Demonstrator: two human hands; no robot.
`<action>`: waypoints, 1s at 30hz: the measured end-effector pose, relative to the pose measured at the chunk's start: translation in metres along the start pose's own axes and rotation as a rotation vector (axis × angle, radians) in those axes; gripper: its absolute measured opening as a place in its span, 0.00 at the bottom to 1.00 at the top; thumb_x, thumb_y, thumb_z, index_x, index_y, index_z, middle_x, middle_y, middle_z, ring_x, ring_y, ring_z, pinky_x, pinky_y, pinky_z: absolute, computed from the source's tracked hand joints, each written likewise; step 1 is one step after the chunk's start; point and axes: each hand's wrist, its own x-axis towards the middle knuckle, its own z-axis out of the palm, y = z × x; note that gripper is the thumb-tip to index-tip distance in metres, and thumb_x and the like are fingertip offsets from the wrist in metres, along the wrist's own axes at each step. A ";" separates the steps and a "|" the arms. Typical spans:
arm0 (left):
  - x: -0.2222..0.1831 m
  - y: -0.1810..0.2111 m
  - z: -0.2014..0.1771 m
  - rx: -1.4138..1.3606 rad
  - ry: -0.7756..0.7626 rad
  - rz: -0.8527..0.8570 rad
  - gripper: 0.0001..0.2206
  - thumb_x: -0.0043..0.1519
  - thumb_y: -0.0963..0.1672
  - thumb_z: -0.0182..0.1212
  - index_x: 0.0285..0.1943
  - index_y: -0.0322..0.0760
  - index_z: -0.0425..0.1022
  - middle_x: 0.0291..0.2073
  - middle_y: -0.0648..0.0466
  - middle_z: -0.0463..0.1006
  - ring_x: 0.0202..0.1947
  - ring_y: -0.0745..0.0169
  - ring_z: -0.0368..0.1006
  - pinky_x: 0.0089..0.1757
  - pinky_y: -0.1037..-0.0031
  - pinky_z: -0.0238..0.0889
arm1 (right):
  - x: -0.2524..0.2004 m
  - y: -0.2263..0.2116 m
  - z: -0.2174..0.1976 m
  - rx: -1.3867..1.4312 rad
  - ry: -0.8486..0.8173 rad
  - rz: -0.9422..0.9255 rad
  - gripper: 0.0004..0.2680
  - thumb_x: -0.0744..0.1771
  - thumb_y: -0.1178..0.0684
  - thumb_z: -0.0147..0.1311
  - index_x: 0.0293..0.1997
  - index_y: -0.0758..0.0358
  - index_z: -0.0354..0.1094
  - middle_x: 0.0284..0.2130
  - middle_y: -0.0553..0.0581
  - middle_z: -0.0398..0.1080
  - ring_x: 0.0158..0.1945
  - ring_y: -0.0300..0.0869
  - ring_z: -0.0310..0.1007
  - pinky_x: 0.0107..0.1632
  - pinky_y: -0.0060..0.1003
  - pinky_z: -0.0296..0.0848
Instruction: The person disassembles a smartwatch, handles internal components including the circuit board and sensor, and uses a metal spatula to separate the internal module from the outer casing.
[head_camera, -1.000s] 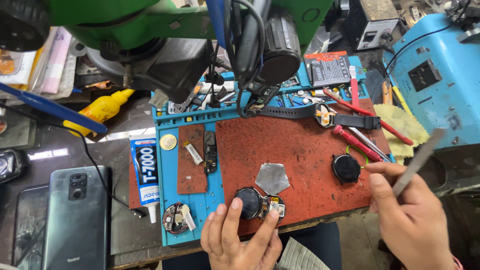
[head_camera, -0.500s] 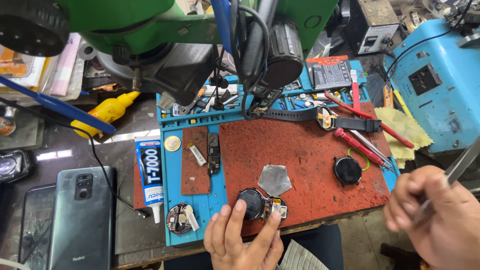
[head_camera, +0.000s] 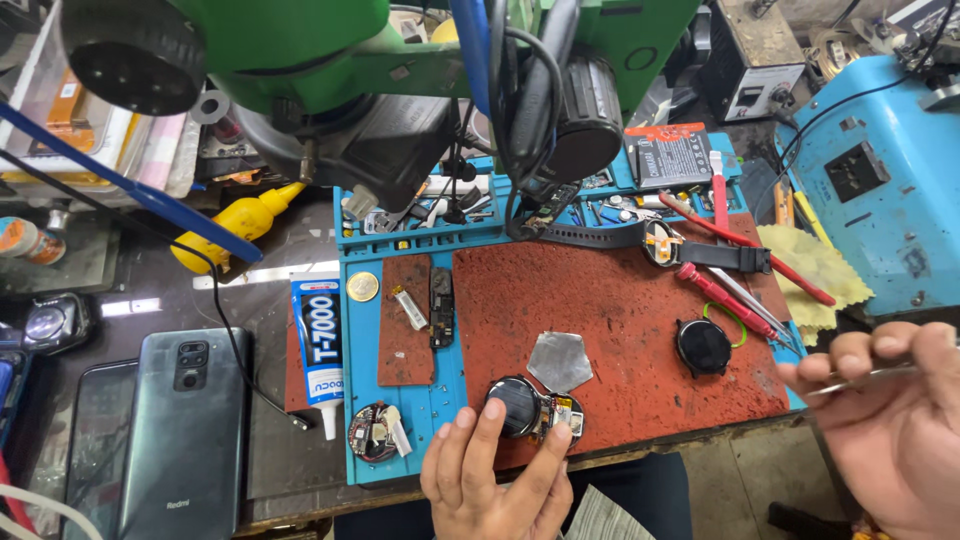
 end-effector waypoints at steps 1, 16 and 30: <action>0.000 0.000 0.000 0.003 -0.001 -0.002 0.14 0.62 0.54 0.64 0.57 0.67 0.81 0.66 0.50 0.64 0.69 0.48 0.54 0.65 0.54 0.49 | 0.004 0.000 -0.008 0.022 -0.026 -0.029 0.16 0.79 0.43 0.39 0.36 0.57 0.59 0.33 0.53 0.68 0.49 0.51 0.73 0.69 0.64 0.58; 0.001 -0.004 -0.005 -0.029 -0.018 0.046 0.16 0.62 0.52 0.64 0.59 0.65 0.81 0.68 0.47 0.62 0.70 0.46 0.53 0.66 0.55 0.48 | 0.021 0.005 -0.007 -0.852 0.151 -0.251 0.07 0.76 0.50 0.49 0.52 0.64 0.62 0.29 0.51 0.64 0.31 0.37 0.63 0.40 0.36 0.68; -0.003 -0.007 -0.010 -0.082 0.014 0.049 0.19 0.58 0.50 0.67 0.60 0.64 0.81 0.69 0.46 0.61 0.70 0.46 0.56 0.65 0.54 0.51 | 0.042 0.020 -0.012 -1.616 0.235 -0.560 0.11 0.72 0.55 0.59 0.59 0.68 0.69 0.37 0.60 0.71 0.36 0.40 0.69 0.41 0.35 0.70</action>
